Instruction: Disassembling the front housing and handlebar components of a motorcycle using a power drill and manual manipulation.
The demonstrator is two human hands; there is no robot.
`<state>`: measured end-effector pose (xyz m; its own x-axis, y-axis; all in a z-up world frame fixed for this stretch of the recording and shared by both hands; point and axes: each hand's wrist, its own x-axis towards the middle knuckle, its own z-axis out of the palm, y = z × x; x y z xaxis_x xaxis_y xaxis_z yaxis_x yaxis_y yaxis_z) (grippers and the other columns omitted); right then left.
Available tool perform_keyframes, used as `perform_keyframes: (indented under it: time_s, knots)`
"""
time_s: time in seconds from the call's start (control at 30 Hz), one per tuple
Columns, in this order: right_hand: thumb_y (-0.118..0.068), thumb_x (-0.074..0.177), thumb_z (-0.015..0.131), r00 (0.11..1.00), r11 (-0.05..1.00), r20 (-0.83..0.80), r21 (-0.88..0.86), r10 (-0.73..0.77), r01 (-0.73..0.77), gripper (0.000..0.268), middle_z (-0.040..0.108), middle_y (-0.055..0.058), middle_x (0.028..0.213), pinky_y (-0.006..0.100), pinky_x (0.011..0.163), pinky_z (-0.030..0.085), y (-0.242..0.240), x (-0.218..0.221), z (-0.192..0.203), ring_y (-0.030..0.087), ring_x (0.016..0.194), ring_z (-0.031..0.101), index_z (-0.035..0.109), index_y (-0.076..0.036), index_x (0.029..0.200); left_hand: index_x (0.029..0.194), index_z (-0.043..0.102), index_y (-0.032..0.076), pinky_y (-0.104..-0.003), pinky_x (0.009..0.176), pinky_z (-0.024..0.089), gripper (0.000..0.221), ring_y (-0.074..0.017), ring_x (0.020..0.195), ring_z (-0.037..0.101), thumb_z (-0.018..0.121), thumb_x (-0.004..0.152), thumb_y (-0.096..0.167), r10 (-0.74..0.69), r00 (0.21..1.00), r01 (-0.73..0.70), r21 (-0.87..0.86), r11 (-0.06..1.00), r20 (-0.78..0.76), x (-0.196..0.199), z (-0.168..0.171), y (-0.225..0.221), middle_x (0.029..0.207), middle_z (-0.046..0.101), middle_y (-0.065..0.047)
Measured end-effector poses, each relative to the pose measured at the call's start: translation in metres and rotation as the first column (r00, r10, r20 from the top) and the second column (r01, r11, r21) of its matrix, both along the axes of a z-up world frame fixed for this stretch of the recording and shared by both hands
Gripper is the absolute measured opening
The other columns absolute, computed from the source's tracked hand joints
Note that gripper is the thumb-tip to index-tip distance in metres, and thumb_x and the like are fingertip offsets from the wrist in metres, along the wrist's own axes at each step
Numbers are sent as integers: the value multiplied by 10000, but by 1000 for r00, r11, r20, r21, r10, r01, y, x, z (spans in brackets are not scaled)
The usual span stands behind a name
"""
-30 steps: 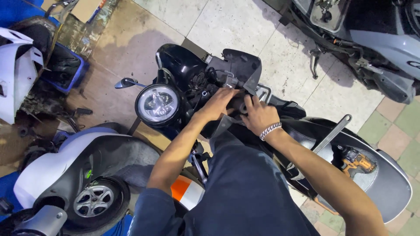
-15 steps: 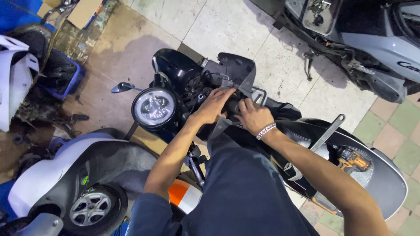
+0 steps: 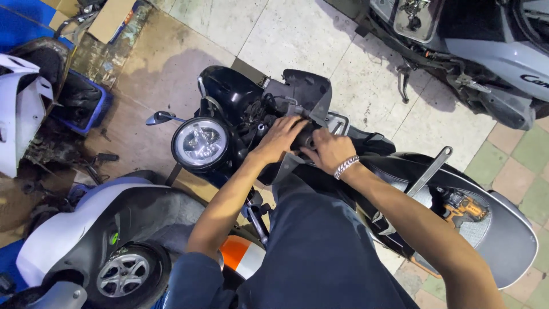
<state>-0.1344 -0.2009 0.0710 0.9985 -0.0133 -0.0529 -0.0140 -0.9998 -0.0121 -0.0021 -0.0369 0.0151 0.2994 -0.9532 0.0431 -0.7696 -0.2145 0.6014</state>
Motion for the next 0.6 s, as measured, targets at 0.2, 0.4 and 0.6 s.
perform_keyframes:
  time_s: [0.2,0.4,0.6]
  knots:
    - [-614,947,515,886,959,-400,54,-234,278,574,735,171,1067,477,718,583,13,22,47,374,849,769,533,-99,1198,1371,488,62,-455,1081,399,976,-347,1135,611,964,528,182,50,997,-38,-185,982,64,-2,-83,-17,1101,625,-162]
    - [-517,982,539,958,998,-279,17,-60,67,536,691,123,991,435,675,606,8,10,12,307,787,766,618,-36,1205,1489,392,103,-533,1177,299,1001,-384,1422,406,926,646,184,-8,993,9,9,1000,-118,4,11,-6,1419,546,-199]
    - [-621,955,556,922,979,-348,41,-171,197,640,707,154,1052,443,660,604,15,19,45,344,780,766,588,-35,1208,1356,512,95,-479,1060,398,798,-365,1221,565,884,664,230,25,1000,-26,-107,994,-11,2,-70,-10,1224,580,-162]
